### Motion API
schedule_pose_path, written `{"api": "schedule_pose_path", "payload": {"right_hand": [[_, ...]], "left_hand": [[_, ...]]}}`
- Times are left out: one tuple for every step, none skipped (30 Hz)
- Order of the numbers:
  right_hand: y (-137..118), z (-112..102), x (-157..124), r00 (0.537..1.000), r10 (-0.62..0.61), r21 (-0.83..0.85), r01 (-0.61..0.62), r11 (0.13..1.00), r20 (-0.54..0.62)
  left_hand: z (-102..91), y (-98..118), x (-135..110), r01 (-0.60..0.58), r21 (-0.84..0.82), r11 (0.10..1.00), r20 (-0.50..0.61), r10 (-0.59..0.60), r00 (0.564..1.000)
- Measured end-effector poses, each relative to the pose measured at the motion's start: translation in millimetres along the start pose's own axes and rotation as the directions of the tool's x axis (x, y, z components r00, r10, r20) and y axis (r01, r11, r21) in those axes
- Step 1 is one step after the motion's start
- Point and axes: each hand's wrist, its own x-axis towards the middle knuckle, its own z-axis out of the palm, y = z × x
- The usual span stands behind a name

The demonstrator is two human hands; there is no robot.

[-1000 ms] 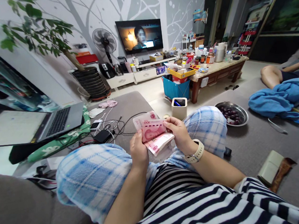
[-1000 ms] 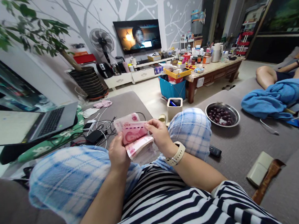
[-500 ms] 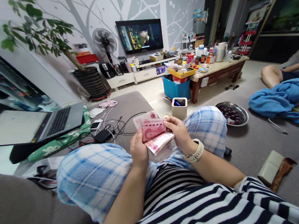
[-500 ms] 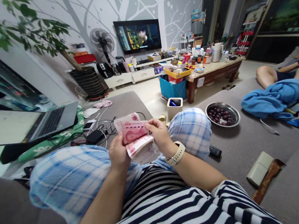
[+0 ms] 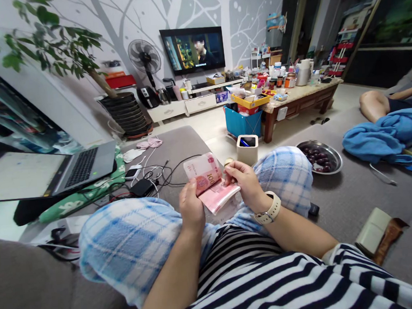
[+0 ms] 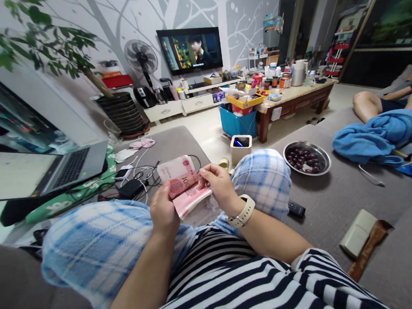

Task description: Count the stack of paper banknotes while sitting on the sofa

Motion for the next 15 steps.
{"api": "schedule_pose_path", "payload": {"right_hand": [[0.4,-0.2,0.1,1.0,-0.009,-0.004,0.009,1.0,-0.003],[0.8,-0.3,0.1,1.0,-0.013,-0.003,0.013,1.0,-0.009],[1.2,-0.5,0.2,1.0,-0.014,0.001,0.014,1.0,-0.018],[1.6,-0.6,0.4,0.999,-0.016,0.01,0.016,1.0,-0.028],[2.1,-0.7,0.6,0.999,-0.022,0.023,0.023,0.999,-0.039],[2.7,-0.8,0.9,0.998,-0.031,0.037,0.033,0.999,-0.048],[3.2,-0.9,1.2,0.998,-0.041,0.049,0.044,0.998,-0.056],[3.7,-1.0,1.4,0.997,-0.051,0.056,0.055,0.997,-0.061],[4.2,-1.1,1.7,0.996,-0.057,0.056,0.06,0.997,-0.063],[4.3,-1.1,1.8,0.997,-0.053,0.054,0.057,0.997,-0.061],[4.3,-1.1,1.8,0.997,-0.046,0.048,0.049,0.998,-0.057],[3.9,-1.0,1.7,0.998,-0.038,0.043,0.04,0.998,-0.05],[3.4,-1.0,1.4,0.999,-0.03,0.041,0.031,0.999,-0.041],[2.6,-0.9,1.1,0.999,-0.023,0.042,0.024,0.999,-0.031],[1.9,-0.9,0.6,1.0,-0.018,0.044,0.019,0.999,-0.024]], "left_hand": [[0.6,1.8,-1.0,0.001,-0.009,1.0,0.02,-0.001,1.0],[1.4,4.0,-2.3,0.007,-0.023,1.0,0.044,-0.006,0.999],[2.3,6.3,-3.7,0.017,-0.039,0.999,0.067,-0.014,0.998],[3.2,8.2,-5.0,0.03,-0.054,0.998,0.088,-0.025,0.996],[4.0,9.7,-6.2,0.045,-0.072,0.996,0.105,-0.037,0.994],[4.5,10.5,-7.0,0.063,-0.095,0.993,0.123,-0.052,0.991],[4.9,10.6,-7.5,0.087,-0.12,0.989,0.143,-0.07,0.987],[5.0,10.2,-7.7,0.113,-0.145,0.983,0.162,-0.089,0.983],[4.9,9.3,-7.6,0.138,-0.169,0.976,0.181,-0.107,0.978],[4.7,8.3,-7.3,0.16,-0.187,0.969,0.198,-0.122,0.973],[4.3,7.3,-6.8,0.175,-0.193,0.965,0.212,-0.133,0.968],[3.9,6.4,-6.4,0.182,-0.19,0.965,0.221,-0.138,0.965],[3.5,5.7,-6.1,0.184,-0.184,0.966,0.23,-0.139,0.963],[3.2,5.3,-5.8,0.184,-0.181,0.966,0.238,-0.139,0.961],[2.9,5.0,-5.7,0.186,-0.181,0.966,0.246,-0.139,0.959]]}}
